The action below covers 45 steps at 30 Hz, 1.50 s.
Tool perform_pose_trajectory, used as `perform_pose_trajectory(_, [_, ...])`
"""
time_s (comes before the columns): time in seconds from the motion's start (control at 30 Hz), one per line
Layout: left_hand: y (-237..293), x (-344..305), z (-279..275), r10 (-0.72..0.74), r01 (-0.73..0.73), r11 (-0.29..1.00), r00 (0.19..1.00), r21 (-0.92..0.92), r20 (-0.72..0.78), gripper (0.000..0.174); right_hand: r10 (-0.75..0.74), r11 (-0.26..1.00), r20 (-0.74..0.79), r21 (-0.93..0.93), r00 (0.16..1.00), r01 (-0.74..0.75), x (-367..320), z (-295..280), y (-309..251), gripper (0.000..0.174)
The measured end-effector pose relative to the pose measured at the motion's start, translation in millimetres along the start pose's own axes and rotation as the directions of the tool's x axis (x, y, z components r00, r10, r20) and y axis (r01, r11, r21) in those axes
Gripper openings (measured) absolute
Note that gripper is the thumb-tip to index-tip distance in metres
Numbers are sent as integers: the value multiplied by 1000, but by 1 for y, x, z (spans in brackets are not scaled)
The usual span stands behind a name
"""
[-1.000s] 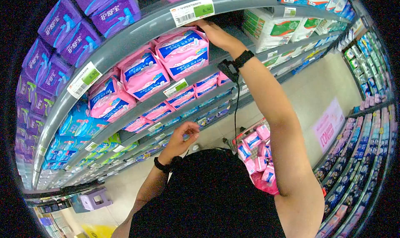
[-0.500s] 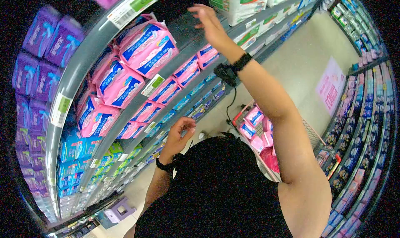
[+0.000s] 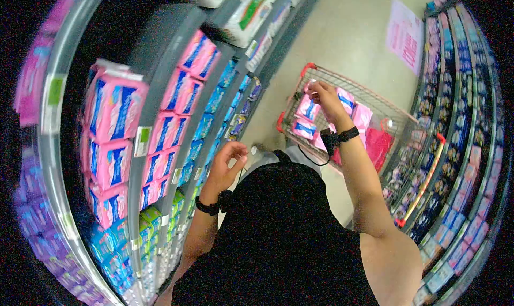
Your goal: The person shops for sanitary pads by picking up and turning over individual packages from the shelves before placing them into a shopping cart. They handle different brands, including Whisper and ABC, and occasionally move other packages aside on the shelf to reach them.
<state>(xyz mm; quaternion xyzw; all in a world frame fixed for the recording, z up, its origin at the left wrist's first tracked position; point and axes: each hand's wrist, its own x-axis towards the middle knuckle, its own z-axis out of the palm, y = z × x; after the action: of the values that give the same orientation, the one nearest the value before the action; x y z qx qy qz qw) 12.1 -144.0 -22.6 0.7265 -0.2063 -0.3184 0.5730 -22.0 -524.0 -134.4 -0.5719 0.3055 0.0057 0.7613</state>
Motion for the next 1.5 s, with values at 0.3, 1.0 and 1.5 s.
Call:
perform_pose_trajectory(0.3, [2,53,47,-130,110,989,961,96,244,24,-7,836,35,-549,999,25,56,-58,136,36])
perform_pose_trajectory(1.0, [-13,46,64,-370,363,918,929,162,13,29,456,377,685,-727,568,574,112,-16,329,34])
perform_pose_trajectory(1.5, [-4,31,79,-411,415,879,909,234,-69,32,691,708,248,-42,679,-705,128,-42,385,21])
